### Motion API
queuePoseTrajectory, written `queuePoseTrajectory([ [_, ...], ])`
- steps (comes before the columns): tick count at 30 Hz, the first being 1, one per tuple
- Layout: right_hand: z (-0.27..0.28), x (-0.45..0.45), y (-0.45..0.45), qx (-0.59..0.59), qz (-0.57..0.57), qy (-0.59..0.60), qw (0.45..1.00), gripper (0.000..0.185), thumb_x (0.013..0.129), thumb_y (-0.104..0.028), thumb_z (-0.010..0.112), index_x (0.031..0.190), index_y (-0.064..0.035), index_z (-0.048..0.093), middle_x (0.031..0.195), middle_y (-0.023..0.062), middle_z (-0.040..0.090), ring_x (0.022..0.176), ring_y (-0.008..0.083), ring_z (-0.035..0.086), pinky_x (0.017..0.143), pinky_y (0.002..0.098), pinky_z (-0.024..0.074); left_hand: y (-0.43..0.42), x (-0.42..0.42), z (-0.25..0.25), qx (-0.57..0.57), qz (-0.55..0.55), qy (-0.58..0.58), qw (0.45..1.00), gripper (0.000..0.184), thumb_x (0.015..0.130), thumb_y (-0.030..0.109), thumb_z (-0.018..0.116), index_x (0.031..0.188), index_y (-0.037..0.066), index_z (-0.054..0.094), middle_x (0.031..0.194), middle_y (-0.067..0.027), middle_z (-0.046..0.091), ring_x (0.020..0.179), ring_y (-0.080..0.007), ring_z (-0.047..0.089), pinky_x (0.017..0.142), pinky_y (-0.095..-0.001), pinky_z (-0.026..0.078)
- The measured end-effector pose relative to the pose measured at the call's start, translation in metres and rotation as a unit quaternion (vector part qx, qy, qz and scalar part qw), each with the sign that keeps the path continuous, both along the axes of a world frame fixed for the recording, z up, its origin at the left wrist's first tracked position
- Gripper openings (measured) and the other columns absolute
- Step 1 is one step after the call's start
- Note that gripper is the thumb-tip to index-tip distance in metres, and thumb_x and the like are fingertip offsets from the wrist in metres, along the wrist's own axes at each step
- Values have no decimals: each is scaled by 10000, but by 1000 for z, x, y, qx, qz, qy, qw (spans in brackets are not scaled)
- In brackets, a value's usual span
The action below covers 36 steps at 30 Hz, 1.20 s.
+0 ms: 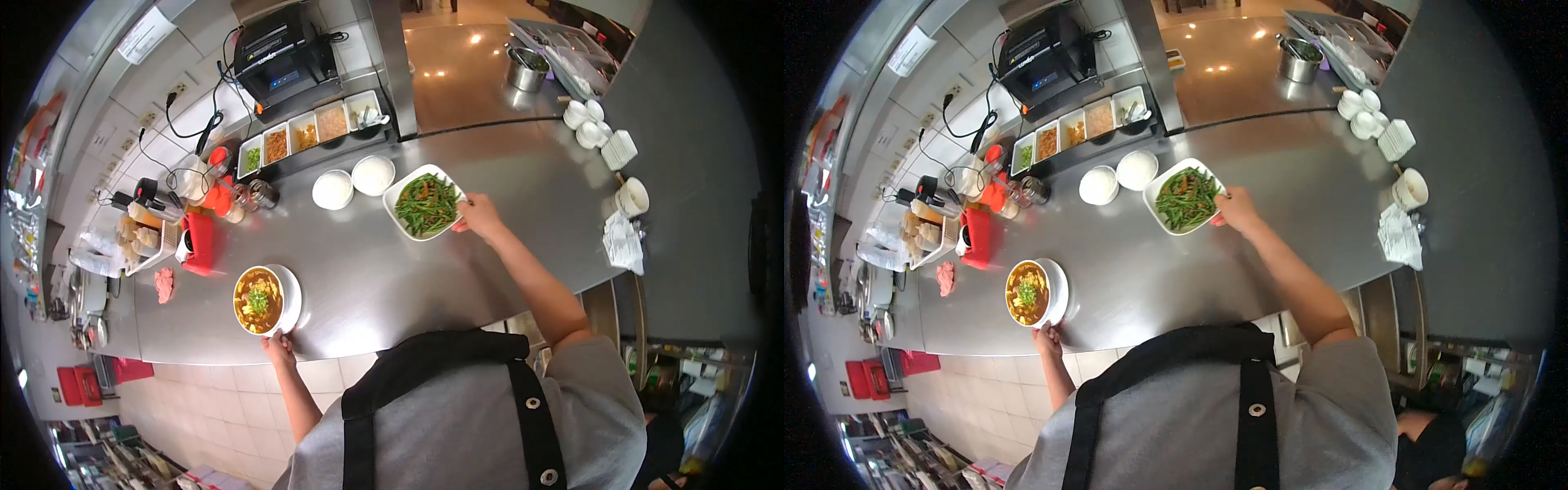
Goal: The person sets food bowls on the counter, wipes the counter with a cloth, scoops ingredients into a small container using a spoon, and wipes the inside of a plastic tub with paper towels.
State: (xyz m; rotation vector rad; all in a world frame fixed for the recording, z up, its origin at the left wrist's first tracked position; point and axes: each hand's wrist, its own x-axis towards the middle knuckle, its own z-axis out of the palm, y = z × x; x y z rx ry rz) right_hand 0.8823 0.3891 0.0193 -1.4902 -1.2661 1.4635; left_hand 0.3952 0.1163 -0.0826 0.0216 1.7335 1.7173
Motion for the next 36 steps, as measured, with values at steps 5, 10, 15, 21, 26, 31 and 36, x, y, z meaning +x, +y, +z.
queuePoseTrajectory([
  [5, -16, 71, 85, 26, -13, 11, 1000, 295, 932, -136, 476, 1023, 116, 597, 825, 186, 677, 636, 234, 698, 530, 304, 589, 4, 54, -1, 19, 25, -24, 999, 426, 856, -64, 522, 1159, 135, 297, 708, -33, 499, 414, -75, 393, 327, -220, 253],
  [10, -24, 106, 174, 21, -17, -38, 999, 316, 977, -177, 434, 1109, 71, 578, 923, 158, 682, 751, 216, 696, 654, 299, 583, 12, 90, 13, -24, 48, 5, 999, 358, 851, -19, 568, 1091, 110, 336, 620, -3, 452, 401, -86, 392, 323, -223, 278],
  [15, -58, 113, 263, 6, -71, 35, 997, 306, 962, -175, 460, 1106, 78, 551, 951, 164, 663, 772, 236, 690, 681, 306, 584, 15, 94, 27, -24, 61, -8, 998, 386, 852, -12, 560, 1145, 91, 331, 586, -2, 437, 404, -94, 396, 343, -238, 289],
  [21, -85, 109, 345, -26, -124, 109, 986, 286, 935, -116, 478, 1119, 96, 528, 1035, 187, 624, 832, 269, 677, 743, 325, 602, 20, 120, 35, -58, 72, 0, 996, 353, 863, -10, 534, 1134, 78, 326, 566, -5, 429, 400, -98, 395, 344, -244, 292],
  [26, -100, 91, 393, -7, -157, 179, 971, 301, 936, -127, 503, 1126, 106, 519, 1027, 210, 621, 832, 283, 689, 709, 314, 605, 21, 131, 34, -76, 65, 0, 995, 304, 878, -4, 516, 1104, 99, 341, 584, -9, 450, 398, -98, 406, 336, -242, 289],
  [31, -78, 53, 362, -64, -75, 66, 993, 284, 942, -174, 563, 1080, 73, 566, 893, 169, 681, 706, 252, 688, 654, 316, 603, 19, 139, 37, -55, 80, -6, 995, 295, 885, -12, 513, 1101, 106, 350, 611, -12, 469, 404, -86, 404, 335, -229, 287],
  [36, -9, -55, 190, 198, 295, -101, 929, 599, 809, -287, 758, 1281, -36, 488, 1022, 115, 664, 850, 198, 653, 734, 307, 538, 12, 139, 35, -49, 47, -7, 998, 344, 893, -14, 515, 1179, 105, 364, 671, -20, 503, 410, -75, 393, 336, -218, 279],
])
